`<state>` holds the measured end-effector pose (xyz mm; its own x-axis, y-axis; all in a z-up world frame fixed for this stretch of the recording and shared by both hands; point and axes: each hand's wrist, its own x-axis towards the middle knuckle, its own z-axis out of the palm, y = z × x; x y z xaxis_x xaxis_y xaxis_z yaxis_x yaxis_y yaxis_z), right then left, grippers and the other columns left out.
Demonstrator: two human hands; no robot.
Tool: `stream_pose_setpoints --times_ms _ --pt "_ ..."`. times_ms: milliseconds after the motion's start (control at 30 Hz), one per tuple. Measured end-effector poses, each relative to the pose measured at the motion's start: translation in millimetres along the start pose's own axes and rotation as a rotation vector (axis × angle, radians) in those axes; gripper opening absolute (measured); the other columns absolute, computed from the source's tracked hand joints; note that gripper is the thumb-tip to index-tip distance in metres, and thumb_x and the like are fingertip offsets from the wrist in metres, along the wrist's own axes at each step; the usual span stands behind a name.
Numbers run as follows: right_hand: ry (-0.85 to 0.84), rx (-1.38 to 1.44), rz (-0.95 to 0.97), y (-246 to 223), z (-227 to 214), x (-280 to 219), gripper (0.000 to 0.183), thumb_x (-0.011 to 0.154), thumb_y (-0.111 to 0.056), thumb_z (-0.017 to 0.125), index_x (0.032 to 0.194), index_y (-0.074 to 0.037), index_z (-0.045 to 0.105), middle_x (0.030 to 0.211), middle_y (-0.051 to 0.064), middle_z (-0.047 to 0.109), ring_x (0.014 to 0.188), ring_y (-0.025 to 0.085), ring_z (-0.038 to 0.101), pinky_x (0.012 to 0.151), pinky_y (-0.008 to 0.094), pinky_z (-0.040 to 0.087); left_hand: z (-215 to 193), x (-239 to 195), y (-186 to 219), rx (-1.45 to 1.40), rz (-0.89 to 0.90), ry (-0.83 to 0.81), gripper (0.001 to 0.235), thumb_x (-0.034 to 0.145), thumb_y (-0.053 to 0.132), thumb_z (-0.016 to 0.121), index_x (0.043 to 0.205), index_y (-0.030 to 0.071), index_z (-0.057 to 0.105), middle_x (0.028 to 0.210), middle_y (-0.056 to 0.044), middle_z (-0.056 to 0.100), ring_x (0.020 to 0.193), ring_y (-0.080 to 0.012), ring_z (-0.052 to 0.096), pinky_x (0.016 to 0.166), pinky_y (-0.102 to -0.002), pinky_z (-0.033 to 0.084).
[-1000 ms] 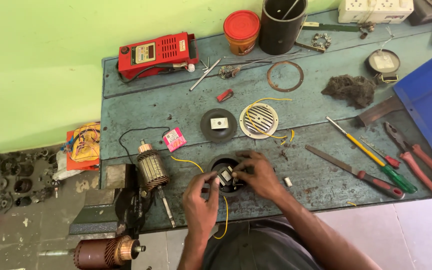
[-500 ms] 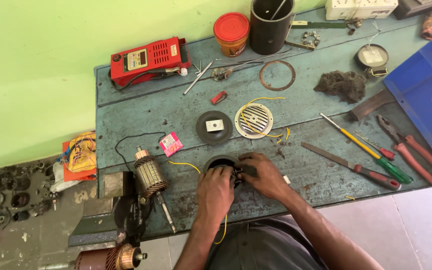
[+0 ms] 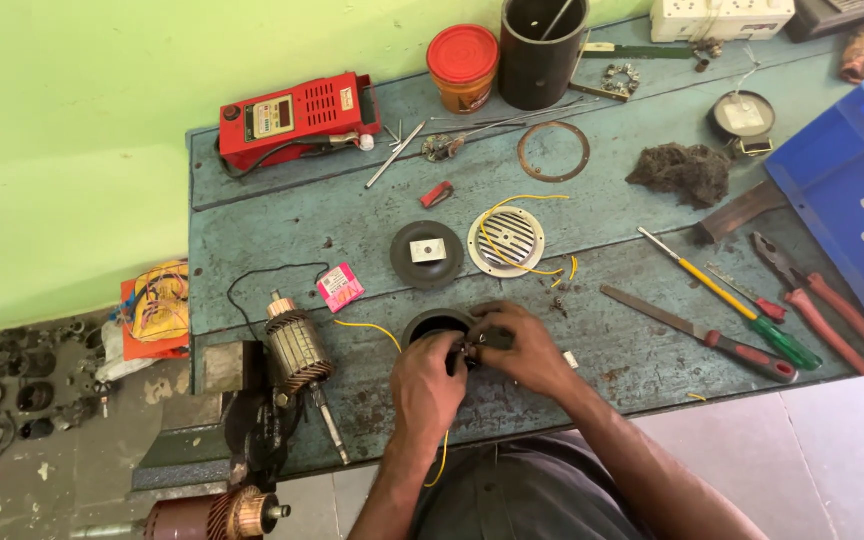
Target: Assembling and fixing the components of an electric motorcycle horn on a workbench.
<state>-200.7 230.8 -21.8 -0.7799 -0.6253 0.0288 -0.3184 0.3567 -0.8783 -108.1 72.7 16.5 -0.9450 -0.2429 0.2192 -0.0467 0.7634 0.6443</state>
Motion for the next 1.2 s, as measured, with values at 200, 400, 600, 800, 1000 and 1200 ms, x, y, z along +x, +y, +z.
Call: stream_pose_setpoints --times_ms 200,400,600,800,1000,1200 --pt "0.001 0.125 0.020 -24.7 -6.6 1.2 0.030 0.075 -0.010 0.081 0.103 -0.005 0.073 0.125 0.011 0.070 0.114 0.025 0.068 0.097 0.037 0.055 -17.3 0.3 9.7 -0.088 -0.094 0.045 0.028 0.076 0.005 0.078 0.103 0.006 0.077 0.098 -0.015 0.076 0.086 -0.0358 0.073 0.075 -0.042 0.057" --pt "0.015 0.493 0.278 -26.8 -4.7 -1.2 0.041 0.083 -0.006 0.070 0.123 -0.007 0.065 0.112 0.006 0.075 0.100 0.012 0.070 0.088 0.030 0.058 -21.9 -3.5 -18.4 -0.395 -0.325 0.030 0.026 0.082 0.003 0.076 0.107 0.004 0.078 0.095 -0.011 0.080 0.079 -0.0202 0.078 0.069 -0.031 0.060" --pt "0.003 0.230 0.313 -29.7 17.9 -3.0 0.029 0.085 -0.010 0.077 0.113 -0.006 0.074 0.096 0.007 0.080 0.081 0.015 0.069 0.075 0.030 0.057 -3.6 -12.6 -59.1 -0.861 -0.533 -0.030 0.022 0.088 0.000 0.074 0.109 -0.001 0.078 0.093 -0.008 0.080 0.079 -0.0113 0.073 0.069 -0.025 0.058" --pt "0.148 0.036 0.038 -49.0 18.7 0.6 0.030 0.079 -0.013 0.082 0.107 -0.006 0.076 0.101 0.011 0.076 0.087 0.023 0.073 0.075 0.035 0.056 -3.9 -15.8 -66.8 -1.043 -0.563 -0.041 0.022 0.089 -0.004 0.072 0.110 -0.004 0.076 0.095 -0.008 0.079 0.081 -0.0114 0.073 0.072 -0.025 0.058" --pt "0.128 0.053 -0.010 -58.1 13.3 -1.5 0.018 0.080 -0.010 0.081 0.097 -0.005 0.078 0.097 0.010 0.076 0.089 0.024 0.074 0.077 0.036 0.056 -16.3 -16.1 -53.0 -1.112 -0.567 -0.051 0.029 0.087 -0.003 0.072 0.116 -0.002 0.075 0.098 -0.009 0.078 0.083 -0.0118 0.072 0.074 -0.025 0.058" --pt "0.122 0.086 -0.195 -69.6 1.8 -12.2 0.016 0.082 -0.003 0.078 0.097 -0.005 0.075 0.100 0.009 0.074 0.093 0.022 0.074 0.078 0.034 0.057 -24.8 -26.1 -52.5 -1.405 -0.800 -0.213 0.030 0.087 0.001 0.071 0.117 -0.002 0.073 0.099 -0.009 0.077 0.084 -0.0155 0.074 0.074 -0.029 0.061"
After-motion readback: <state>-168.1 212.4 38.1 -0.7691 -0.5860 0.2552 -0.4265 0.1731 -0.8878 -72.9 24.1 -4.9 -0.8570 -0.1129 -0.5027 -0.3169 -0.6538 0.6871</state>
